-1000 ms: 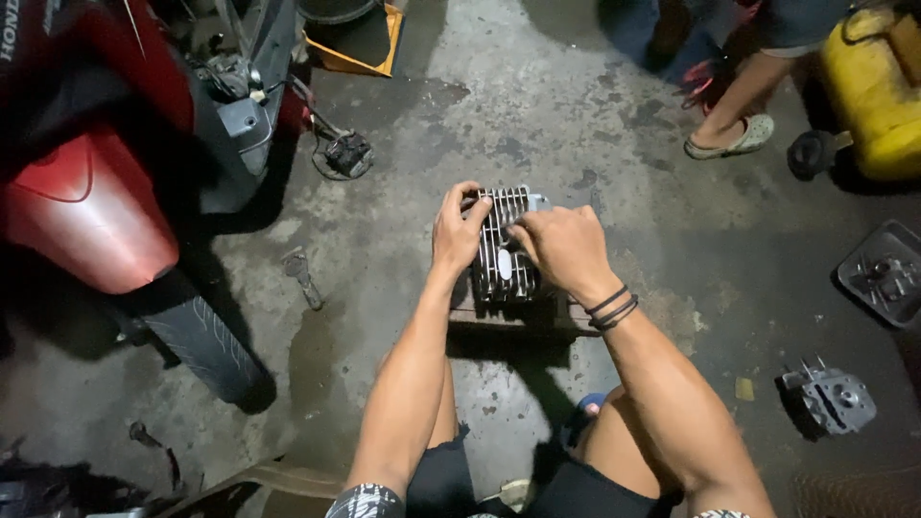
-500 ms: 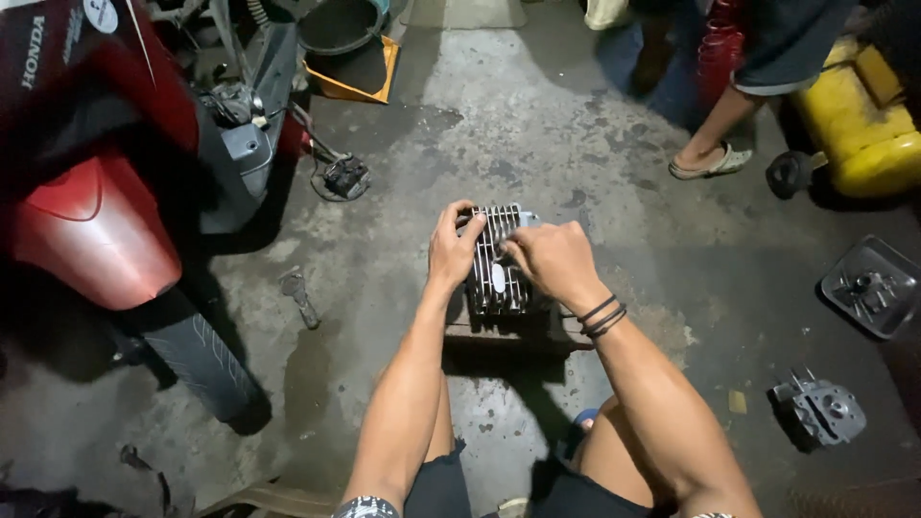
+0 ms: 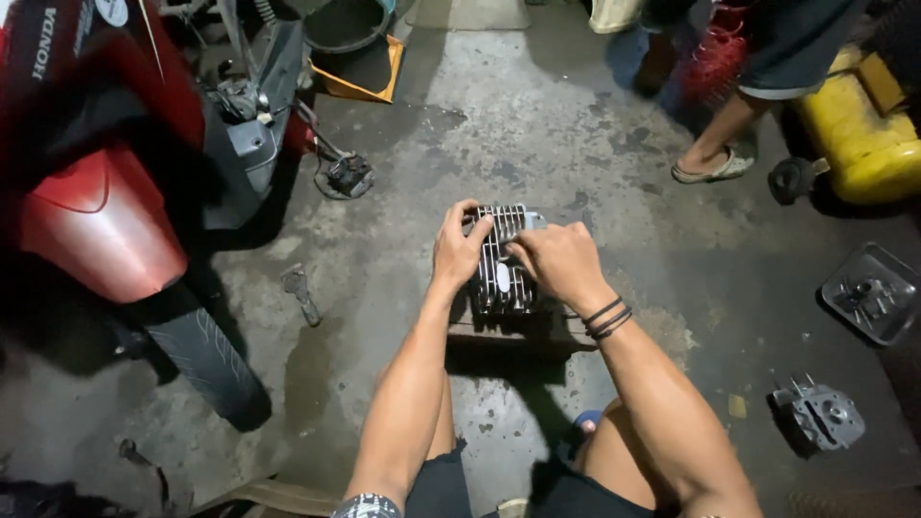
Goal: Cleaning debris from the cooling fins of a motorcycle engine block using a small metal pick while sitting on the floor.
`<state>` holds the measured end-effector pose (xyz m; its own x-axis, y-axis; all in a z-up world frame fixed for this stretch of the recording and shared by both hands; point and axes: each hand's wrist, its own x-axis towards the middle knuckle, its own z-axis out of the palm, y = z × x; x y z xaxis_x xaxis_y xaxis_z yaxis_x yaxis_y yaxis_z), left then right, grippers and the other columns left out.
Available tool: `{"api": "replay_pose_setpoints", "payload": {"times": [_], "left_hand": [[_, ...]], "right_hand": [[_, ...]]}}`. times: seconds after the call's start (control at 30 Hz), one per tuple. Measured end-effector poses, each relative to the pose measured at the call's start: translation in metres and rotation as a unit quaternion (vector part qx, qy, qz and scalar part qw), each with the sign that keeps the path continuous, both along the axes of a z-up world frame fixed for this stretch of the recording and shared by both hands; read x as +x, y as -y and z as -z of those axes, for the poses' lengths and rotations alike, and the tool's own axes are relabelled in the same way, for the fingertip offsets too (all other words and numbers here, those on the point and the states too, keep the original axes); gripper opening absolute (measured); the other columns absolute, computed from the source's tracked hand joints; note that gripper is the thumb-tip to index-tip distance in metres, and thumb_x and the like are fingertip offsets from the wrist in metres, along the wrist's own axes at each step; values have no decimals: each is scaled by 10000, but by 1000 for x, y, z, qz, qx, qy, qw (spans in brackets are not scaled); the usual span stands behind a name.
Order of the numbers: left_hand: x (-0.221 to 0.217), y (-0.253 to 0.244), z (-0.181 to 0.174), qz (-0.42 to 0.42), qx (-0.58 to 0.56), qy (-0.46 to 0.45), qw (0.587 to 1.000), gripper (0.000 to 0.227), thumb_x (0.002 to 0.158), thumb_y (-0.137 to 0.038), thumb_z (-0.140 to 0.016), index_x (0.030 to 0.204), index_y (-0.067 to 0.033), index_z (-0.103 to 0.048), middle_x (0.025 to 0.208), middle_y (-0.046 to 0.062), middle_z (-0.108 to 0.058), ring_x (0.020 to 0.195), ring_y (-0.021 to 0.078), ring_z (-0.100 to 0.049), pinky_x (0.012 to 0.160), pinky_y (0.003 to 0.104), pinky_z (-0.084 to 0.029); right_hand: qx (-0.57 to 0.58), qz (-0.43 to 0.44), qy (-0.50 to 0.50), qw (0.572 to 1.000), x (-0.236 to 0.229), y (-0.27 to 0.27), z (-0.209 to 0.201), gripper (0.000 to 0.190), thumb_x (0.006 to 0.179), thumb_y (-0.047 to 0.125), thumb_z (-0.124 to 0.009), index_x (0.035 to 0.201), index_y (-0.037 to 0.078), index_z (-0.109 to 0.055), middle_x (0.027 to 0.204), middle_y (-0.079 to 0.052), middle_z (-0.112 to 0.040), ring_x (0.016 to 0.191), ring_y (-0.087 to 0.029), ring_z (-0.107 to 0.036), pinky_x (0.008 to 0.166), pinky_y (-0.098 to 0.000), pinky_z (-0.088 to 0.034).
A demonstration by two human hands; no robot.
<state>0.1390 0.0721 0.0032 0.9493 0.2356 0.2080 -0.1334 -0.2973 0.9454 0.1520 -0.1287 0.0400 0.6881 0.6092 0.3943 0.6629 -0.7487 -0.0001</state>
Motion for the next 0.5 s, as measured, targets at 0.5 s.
{"api": "replay_pose_setpoints", "payload": {"times": [0.5], "left_hand": [[-9, 3, -18, -1, 47, -38, 998, 526, 911, -507, -653, 1298, -155, -590, 1246, 179, -624, 1223, 428, -592, 1089, 524, -423]], "right_hand": [[91, 49, -178, 979, -7, 5, 0, 289, 968, 461, -654, 1037, 189, -723, 869, -82, -728, 929, -335, -726, 742, -492, -560]]}}
